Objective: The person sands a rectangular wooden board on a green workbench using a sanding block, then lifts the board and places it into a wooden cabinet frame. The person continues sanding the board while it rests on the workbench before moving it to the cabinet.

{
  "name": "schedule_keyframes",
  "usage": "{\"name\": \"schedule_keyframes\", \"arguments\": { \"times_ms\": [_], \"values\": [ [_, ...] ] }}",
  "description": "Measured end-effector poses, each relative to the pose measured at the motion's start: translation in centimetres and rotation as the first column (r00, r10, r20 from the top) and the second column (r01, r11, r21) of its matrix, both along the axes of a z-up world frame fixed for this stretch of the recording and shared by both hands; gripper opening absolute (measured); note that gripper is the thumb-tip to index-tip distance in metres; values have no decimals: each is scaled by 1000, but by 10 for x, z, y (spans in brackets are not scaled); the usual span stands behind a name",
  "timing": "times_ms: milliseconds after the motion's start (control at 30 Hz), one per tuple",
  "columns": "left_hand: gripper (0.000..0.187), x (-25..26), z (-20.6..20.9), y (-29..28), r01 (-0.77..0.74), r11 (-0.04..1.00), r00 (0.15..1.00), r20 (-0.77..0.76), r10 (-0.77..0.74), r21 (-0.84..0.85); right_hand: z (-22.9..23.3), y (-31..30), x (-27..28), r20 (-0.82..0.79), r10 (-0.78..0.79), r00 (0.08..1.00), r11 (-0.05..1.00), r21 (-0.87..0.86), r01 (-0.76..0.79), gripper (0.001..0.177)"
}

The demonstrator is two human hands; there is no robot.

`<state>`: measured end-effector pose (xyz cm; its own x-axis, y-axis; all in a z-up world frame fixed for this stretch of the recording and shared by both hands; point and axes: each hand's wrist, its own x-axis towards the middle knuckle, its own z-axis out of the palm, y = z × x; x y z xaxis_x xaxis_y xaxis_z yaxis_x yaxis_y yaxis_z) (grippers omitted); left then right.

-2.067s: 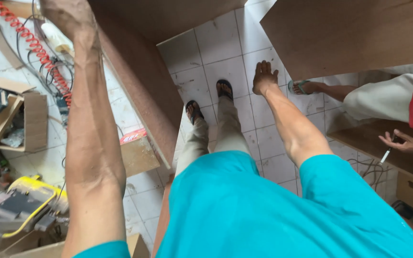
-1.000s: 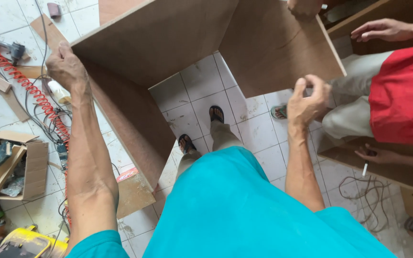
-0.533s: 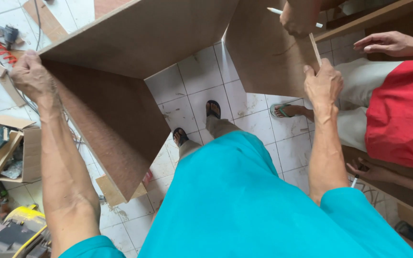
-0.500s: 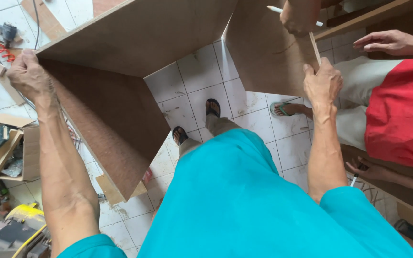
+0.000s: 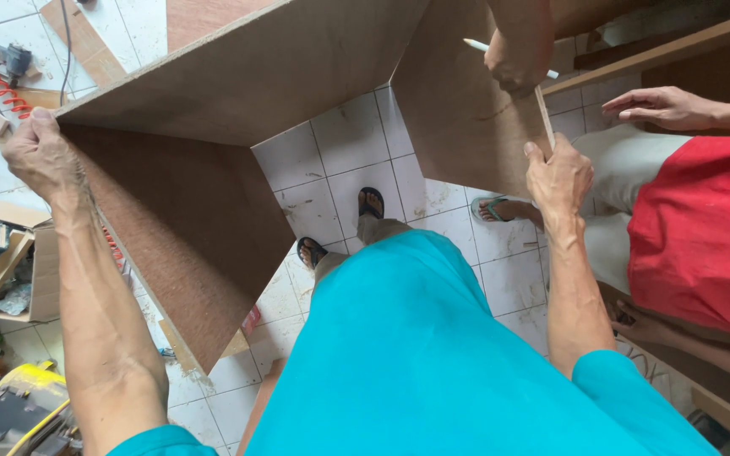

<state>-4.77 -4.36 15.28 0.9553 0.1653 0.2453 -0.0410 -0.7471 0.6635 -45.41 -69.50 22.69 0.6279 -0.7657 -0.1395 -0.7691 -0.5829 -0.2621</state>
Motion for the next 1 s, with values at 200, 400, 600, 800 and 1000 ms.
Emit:
{"name": "schedule_keyframes", "arguments": {
  "times_ms": [200, 400, 600, 800, 1000],
  "values": [
    [53, -13, 23, -13, 34, 999, 999, -23, -34, -20, -15, -7, -7, 2, 61, 998, 997, -47, -61, 34],
    [52, -16, 21, -15, 40, 999, 999, -36, -40, -11, -11, -2, -9, 20, 103, 995, 995, -16, -102, 32],
    [56, -15, 25, -14, 51, 998, 998, -37, -52, -25, -3, -1, -6, -3, 89, 996, 995, 39, -88, 34],
    [58, -10, 13, -4, 15, 1000, 999, -49, -16, -12, -3, -3, -7, 2, 85, 996, 995, 58, -85, 34],
    [54, -12, 13, -6, 65, 995, 998, 17, -64, -74, -3, -3, -10, 16, 122, 992, 992, 21, -122, 36]
  ]
}}
